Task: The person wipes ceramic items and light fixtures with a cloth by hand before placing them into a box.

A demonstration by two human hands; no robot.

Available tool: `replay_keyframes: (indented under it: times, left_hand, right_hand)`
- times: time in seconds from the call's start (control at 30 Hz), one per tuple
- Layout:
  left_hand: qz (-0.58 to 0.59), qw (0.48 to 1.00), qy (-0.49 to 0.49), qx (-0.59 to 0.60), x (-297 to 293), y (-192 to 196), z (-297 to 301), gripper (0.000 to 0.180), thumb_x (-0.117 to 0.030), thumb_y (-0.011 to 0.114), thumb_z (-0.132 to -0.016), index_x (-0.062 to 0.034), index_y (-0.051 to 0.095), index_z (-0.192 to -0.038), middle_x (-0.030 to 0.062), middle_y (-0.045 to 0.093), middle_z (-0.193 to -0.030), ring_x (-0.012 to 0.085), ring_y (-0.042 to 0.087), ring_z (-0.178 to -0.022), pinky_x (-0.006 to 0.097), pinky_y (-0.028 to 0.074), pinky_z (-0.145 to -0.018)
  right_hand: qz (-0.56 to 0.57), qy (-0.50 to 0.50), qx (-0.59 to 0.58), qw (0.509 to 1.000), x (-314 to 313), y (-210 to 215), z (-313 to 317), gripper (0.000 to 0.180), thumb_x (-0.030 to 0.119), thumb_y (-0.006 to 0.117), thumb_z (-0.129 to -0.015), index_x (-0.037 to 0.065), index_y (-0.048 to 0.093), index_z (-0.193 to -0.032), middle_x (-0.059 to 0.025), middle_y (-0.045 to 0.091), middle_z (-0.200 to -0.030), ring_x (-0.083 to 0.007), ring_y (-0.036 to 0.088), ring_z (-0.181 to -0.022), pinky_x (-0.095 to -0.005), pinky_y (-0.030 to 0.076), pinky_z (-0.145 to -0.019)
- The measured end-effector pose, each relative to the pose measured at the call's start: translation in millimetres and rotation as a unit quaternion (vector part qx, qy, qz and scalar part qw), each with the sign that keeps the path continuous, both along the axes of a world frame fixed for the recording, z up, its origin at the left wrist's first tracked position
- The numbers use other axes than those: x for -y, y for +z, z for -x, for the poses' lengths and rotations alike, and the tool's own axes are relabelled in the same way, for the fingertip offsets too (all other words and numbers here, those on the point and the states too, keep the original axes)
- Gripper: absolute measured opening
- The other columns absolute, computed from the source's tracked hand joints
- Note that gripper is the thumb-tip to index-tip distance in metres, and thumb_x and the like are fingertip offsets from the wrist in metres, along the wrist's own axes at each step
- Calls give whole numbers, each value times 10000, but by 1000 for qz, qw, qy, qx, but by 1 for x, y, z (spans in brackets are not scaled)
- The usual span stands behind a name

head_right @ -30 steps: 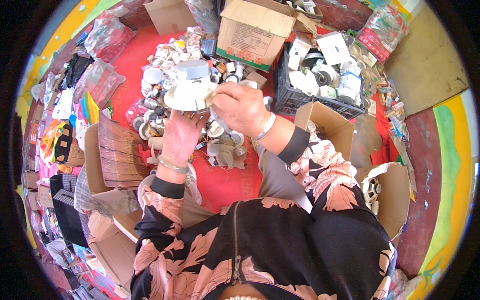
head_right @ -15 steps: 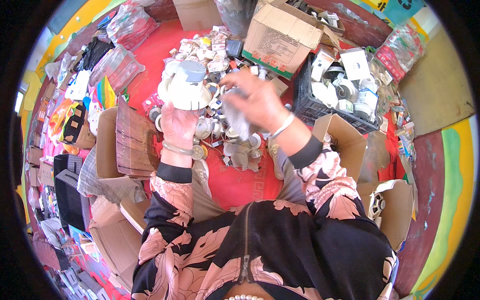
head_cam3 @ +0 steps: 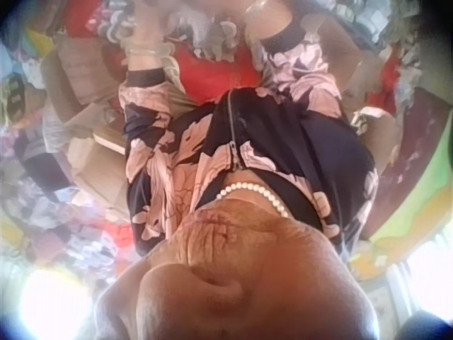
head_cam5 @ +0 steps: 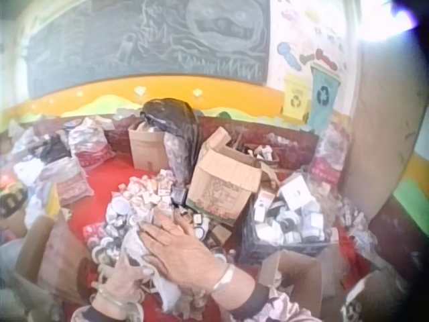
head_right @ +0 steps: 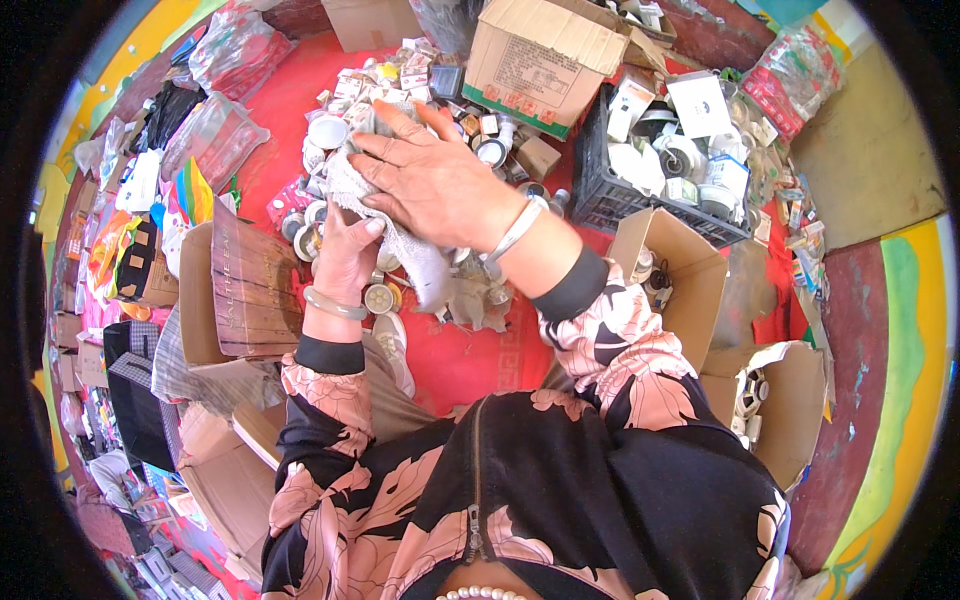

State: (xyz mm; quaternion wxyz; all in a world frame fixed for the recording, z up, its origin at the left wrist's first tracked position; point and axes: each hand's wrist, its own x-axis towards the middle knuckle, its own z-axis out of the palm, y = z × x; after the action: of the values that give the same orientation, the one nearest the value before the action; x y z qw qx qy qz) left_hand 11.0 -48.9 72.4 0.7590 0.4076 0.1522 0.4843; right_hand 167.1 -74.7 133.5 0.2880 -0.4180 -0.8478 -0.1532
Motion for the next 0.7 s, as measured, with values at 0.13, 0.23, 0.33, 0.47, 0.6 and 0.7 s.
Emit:
replay_keyframes:
  times: [0.13, 0.23, 0.33, 0.47, 0.6, 0.7]
  left_hand:
    - [15, 997, -69, -16, 5, 4, 3, 904, -110, 766, -576, -26, 260, -1321, 100, 433, -1227, 234, 437, -1153, 351, 386, -949]
    - [51, 995, -84, -12, 9, 6, 2, 960, -109, 783, -567, -25, 225, -1344, 104, 435, -1220, 223, 466, -1116, 331, 427, -900]
    - [7, 998, -60, -15, 6, -4, -1, 998, -51, 777, -573, -29, 179, -1371, 114, 430, -1223, 222, 460, -1121, 334, 427, -900]
    - [-65, 997, -19, -38, 7, -8, -4, 1082, 3, 777, -571, -70, 79, -1395, 129, 385, -1260, 243, 429, -1156, 354, 445, -900]
    - [-140, 980, 66, -127, 14, 0, -8, 1152, -85, 847, -466, -77, 125, -1364, 140, 317, -1278, 268, 389, -1183, 403, 448, -918]
    - [-280, 908, 139, -278, 17, 2, -6, 1177, -172, 869, -430, -51, 148, -1353, 152, 302, -1292, 275, 347, -1205, 408, 421, -936]
  right_hand:
    - [105, 58, 20, 993, 4, 7, -22, 509, 259, 653, -714, 28, 517, -1147, -143, 533, -1154, -317, 463, -1131, -410, 362, -943]
    - [124, 69, -77, 987, 5, -4, -17, 440, 179, 636, -676, -1, 537, -1065, -158, 564, -1018, -337, 544, -926, -384, 452, -799]
    - [69, 24, -129, 989, 3, -14, -8, 312, 160, 575, -689, -4, 565, -955, -155, 569, -881, -334, 558, -817, -390, 473, -712]
    - [63, -83, -197, 975, 0, -20, 4, 263, 251, 535, -736, -7, 560, -782, -175, 575, -758, -353, 569, -727, -421, 469, -663]
    - [175, -159, -310, 921, -6, -25, 6, 335, 301, 500, -789, -27, 564, -797, -236, 586, -775, -401, 572, -762, -444, 461, -687]
    - [271, -165, -401, 860, -21, -44, -3, 350, 303, 486, -812, -18, 591, -901, -250, 605, -802, -397, 580, -820, -417, 457, -728]
